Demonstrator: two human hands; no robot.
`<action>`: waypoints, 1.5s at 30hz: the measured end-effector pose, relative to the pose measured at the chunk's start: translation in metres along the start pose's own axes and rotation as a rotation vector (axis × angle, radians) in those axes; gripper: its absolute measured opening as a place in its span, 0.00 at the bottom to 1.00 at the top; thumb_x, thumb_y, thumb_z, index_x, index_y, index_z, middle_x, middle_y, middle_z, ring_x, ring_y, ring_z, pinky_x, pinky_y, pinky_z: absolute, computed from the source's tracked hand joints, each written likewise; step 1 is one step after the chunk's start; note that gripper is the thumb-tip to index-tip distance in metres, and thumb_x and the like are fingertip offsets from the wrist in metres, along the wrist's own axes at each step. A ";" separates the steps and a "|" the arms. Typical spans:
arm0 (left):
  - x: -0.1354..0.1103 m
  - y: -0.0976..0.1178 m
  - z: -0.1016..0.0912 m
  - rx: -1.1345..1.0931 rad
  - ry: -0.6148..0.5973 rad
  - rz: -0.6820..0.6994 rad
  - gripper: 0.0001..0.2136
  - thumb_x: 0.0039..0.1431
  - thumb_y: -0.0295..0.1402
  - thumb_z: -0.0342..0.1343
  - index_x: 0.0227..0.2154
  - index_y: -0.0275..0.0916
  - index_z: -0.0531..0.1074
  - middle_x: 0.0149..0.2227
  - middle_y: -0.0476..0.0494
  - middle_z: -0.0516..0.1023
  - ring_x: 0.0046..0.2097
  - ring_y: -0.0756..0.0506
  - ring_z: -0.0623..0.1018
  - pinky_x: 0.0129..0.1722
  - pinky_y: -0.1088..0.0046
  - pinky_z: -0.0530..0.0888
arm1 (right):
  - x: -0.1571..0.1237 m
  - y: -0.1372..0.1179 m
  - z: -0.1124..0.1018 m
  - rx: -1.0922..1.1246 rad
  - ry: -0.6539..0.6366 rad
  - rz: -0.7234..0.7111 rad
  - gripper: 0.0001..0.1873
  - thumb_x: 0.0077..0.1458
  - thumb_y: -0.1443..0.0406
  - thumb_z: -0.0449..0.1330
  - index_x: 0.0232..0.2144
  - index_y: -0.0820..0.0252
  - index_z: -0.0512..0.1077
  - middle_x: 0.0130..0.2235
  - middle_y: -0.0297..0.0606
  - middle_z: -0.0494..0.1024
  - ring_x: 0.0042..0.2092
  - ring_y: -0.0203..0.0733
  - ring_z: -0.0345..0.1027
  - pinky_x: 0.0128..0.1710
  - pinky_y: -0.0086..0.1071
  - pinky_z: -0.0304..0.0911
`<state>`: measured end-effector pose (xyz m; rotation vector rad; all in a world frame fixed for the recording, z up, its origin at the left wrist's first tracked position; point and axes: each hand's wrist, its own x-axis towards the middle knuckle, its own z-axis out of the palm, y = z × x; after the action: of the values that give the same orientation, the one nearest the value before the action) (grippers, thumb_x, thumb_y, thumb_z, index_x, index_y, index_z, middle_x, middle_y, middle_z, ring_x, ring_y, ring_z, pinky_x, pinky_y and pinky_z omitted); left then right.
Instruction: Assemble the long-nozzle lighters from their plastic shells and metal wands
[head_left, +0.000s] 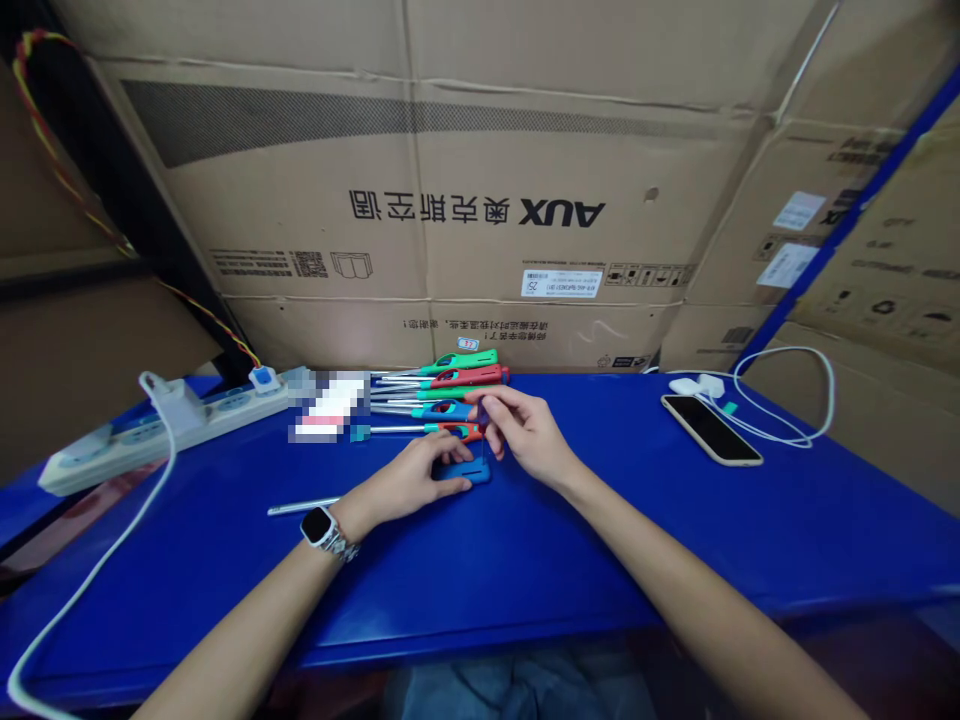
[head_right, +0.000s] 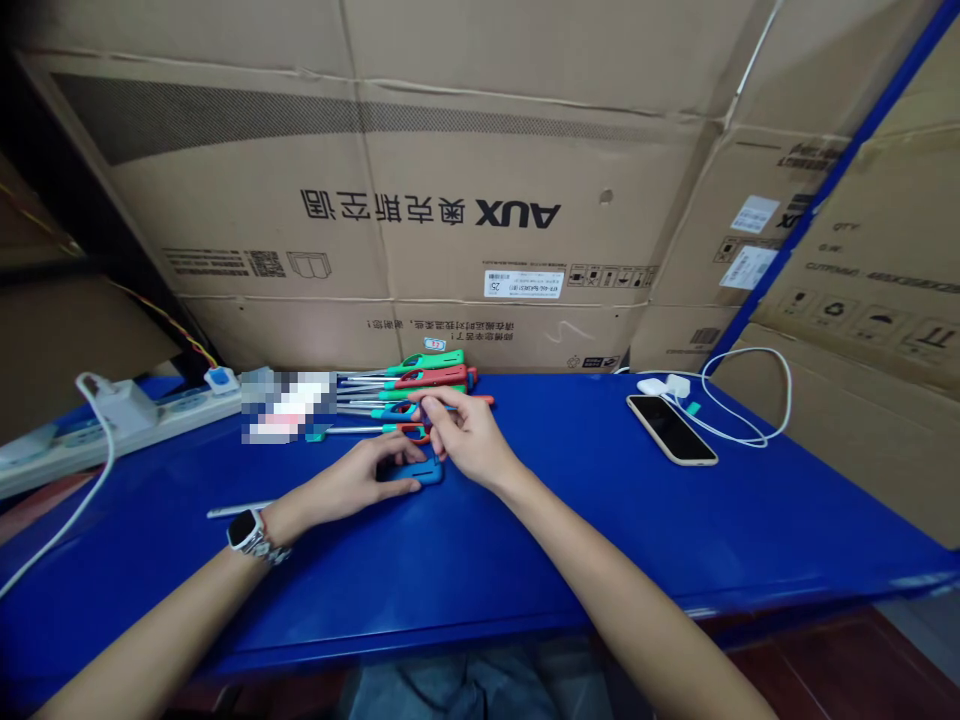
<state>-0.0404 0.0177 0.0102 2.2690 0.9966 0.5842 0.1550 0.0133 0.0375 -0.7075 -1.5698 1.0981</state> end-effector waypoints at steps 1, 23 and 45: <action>0.000 0.000 0.000 0.000 0.000 0.001 0.12 0.57 0.38 0.61 0.41 0.38 0.74 0.39 0.45 0.75 0.41 0.44 0.73 0.43 0.67 0.70 | 0.000 -0.001 0.000 -0.010 -0.013 0.010 0.20 0.57 0.49 0.58 0.40 0.60 0.73 0.24 0.29 0.70 0.19 0.28 0.61 0.18 0.25 0.62; -0.051 -0.001 -0.018 0.447 0.079 -0.086 0.19 0.59 0.45 0.58 0.50 0.44 0.70 0.50 0.42 0.72 0.52 0.36 0.72 0.53 0.54 0.69 | -0.005 0.011 -0.037 -0.650 -0.044 0.178 0.17 0.55 0.54 0.60 0.26 0.61 0.76 0.23 0.34 0.75 0.23 0.35 0.64 0.23 0.28 0.55; -0.049 -0.001 -0.025 0.358 0.314 0.140 0.20 0.66 0.39 0.54 0.59 0.46 0.62 0.54 0.40 0.72 0.54 0.40 0.71 0.55 0.56 0.69 | -0.021 -0.001 -0.001 -0.979 -0.386 -0.089 0.20 0.59 0.58 0.60 0.53 0.56 0.70 0.51 0.41 0.78 0.51 0.49 0.72 0.51 0.43 0.64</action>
<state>-0.0858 -0.0108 0.0202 2.6320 1.1747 0.9060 0.1619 -0.0046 0.0296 -1.0747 -2.4693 0.3389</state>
